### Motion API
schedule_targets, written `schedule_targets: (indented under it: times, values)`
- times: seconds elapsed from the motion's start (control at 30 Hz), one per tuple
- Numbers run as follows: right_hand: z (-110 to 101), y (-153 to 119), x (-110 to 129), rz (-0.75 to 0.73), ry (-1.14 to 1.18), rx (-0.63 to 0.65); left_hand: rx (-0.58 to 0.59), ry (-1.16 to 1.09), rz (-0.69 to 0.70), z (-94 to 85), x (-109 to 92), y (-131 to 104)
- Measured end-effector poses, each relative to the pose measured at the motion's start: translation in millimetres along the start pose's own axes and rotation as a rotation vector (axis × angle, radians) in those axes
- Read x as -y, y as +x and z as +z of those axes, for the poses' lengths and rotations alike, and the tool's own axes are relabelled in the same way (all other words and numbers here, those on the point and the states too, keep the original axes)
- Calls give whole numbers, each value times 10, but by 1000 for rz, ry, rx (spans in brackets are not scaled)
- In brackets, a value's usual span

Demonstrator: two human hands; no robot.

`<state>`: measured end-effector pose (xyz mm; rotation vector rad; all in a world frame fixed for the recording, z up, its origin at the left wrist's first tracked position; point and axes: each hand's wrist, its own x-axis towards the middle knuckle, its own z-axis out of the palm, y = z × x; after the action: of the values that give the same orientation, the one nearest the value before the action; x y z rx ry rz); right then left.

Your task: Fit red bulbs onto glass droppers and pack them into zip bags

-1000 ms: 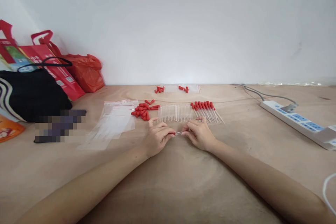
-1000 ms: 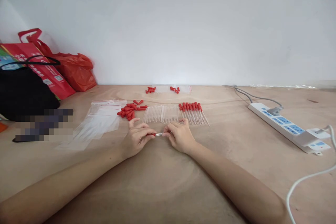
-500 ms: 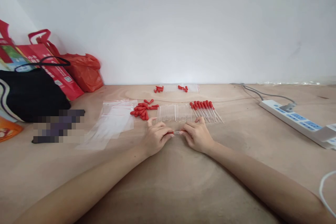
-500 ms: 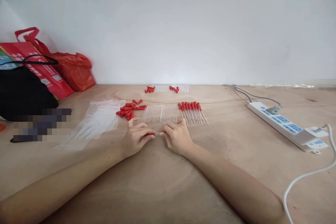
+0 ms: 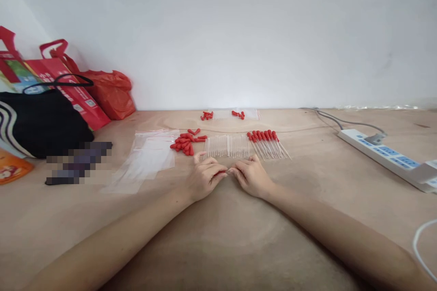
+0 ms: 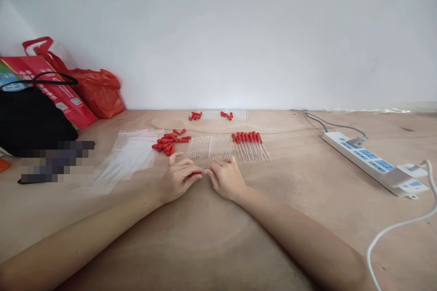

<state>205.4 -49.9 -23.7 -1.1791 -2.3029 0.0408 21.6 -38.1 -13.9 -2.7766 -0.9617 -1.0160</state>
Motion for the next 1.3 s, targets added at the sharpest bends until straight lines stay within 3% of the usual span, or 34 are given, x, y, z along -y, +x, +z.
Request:
schedule_targets:
  times: [0.2, 0.33, 0.43, 0.9, 1.3]
  values:
    - [-59, -43, -126, -214, -151, -187, -9, 63, -33, -68, 76, -13]
    - [-79, -68, -146, -291, -278, -332, 28, 90, -33, -82, 73, -12]
    - [-76, -68, -129, -320, -307, -365, 40, 99, -19, -71, 41, -10]
    - [-36, -62, -91, -342, -181, -265, 20, 71, 75, -53, -90, -11]
    - [-154, 4, -103, -320, -292, -117, 48, 112, 3, -88, 55, 9]
